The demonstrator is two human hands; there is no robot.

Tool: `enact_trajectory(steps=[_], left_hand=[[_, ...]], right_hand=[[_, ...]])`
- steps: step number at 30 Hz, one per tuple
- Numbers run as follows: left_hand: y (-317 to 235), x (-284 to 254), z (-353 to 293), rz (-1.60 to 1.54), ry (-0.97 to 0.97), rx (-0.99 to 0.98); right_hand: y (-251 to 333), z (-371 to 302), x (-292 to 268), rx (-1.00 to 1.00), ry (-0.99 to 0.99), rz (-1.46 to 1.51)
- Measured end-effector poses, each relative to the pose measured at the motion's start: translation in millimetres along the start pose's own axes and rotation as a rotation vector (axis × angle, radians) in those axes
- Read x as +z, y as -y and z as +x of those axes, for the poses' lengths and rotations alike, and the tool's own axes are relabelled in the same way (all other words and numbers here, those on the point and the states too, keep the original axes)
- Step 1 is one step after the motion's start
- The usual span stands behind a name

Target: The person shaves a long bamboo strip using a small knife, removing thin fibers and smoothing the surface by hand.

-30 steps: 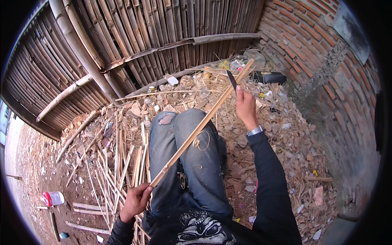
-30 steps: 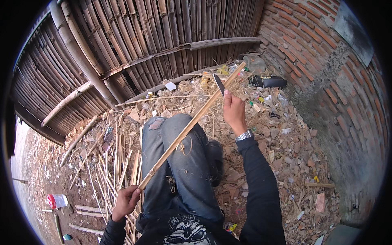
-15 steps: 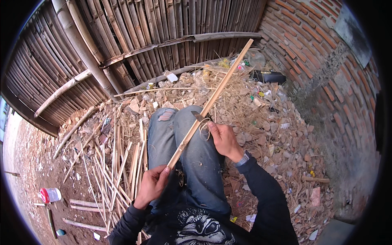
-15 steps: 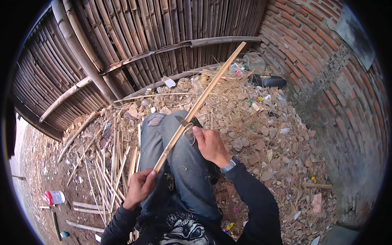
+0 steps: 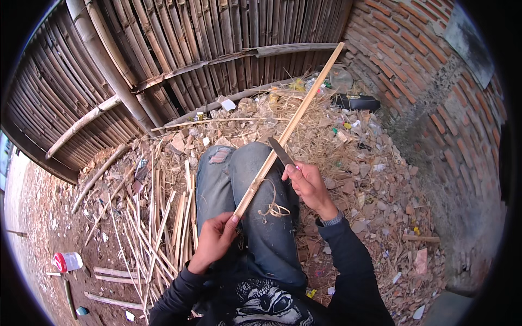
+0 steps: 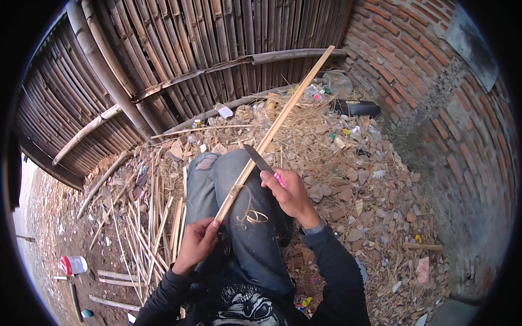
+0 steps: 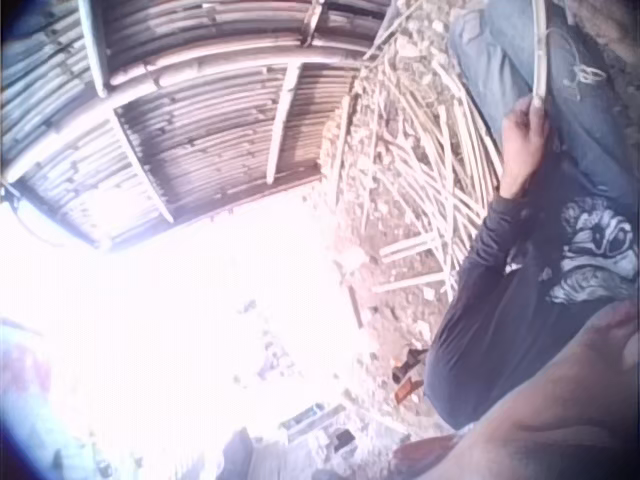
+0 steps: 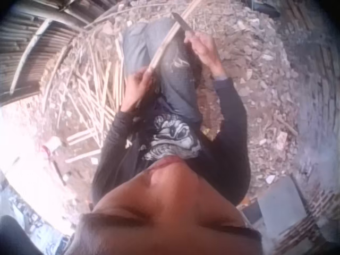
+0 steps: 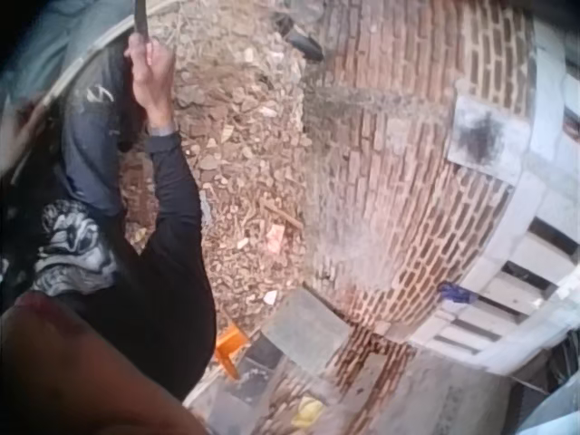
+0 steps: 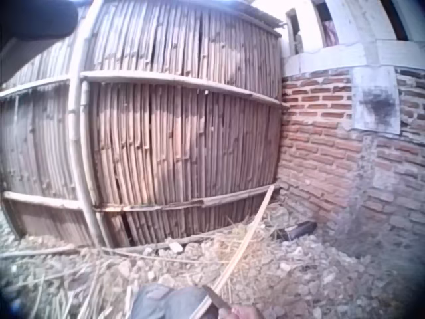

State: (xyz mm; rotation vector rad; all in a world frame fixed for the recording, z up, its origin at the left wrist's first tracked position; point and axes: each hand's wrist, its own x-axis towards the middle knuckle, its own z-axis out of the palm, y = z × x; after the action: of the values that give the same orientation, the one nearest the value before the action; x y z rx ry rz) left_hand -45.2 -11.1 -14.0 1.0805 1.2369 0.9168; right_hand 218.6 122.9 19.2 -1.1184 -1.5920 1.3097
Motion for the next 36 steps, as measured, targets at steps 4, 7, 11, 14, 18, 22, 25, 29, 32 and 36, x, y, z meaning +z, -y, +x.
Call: enact_trajectory(steps=[4, 7, 11, 14, 18, 22, 25, 29, 32, 36], left_hand=[[-3, 12, -2, 0.32, -0.246, 0.224], [-16, 17, -3, 0.458, -0.317, 0.249], [-10, 15, 0, 0.464, -0.324, 0.238], [-1, 9, 5, 0.279, -0.198, 0.255], [-12, -4, 8, -0.192, 0.097, -0.116], [-3, -10, 14, -0.535, 0.279, -0.33], [4, -18, 12, -0.734, 0.351, -0.388], [2, -19, 5, -0.74, 0.376, -0.395], [3, -20, -7, -0.644, 0.323, -0.362], [6, -19, -15, -0.503, 0.248, -0.268]], right_hand=[[41, 1, 19, -0.163, 0.056, -0.389], [31, 7, 33, -0.3, 0.005, -0.332], [24, 13, 31, -0.324, 0.044, -0.395], [30, 19, 24, -0.326, 0.181, -0.417], [30, 23, 13, -0.28, 0.464, -0.318], [18, 11, 4, -0.156, 0.661, 0.012], [14, 0, -7, -0.121, 0.58, 0.164], [16, 3, -44, -0.138, -0.253, -0.215], [4, 7, -74, -0.023, -0.435, -0.286], [18, 8, -47, -0.251, -0.354, -0.416]])
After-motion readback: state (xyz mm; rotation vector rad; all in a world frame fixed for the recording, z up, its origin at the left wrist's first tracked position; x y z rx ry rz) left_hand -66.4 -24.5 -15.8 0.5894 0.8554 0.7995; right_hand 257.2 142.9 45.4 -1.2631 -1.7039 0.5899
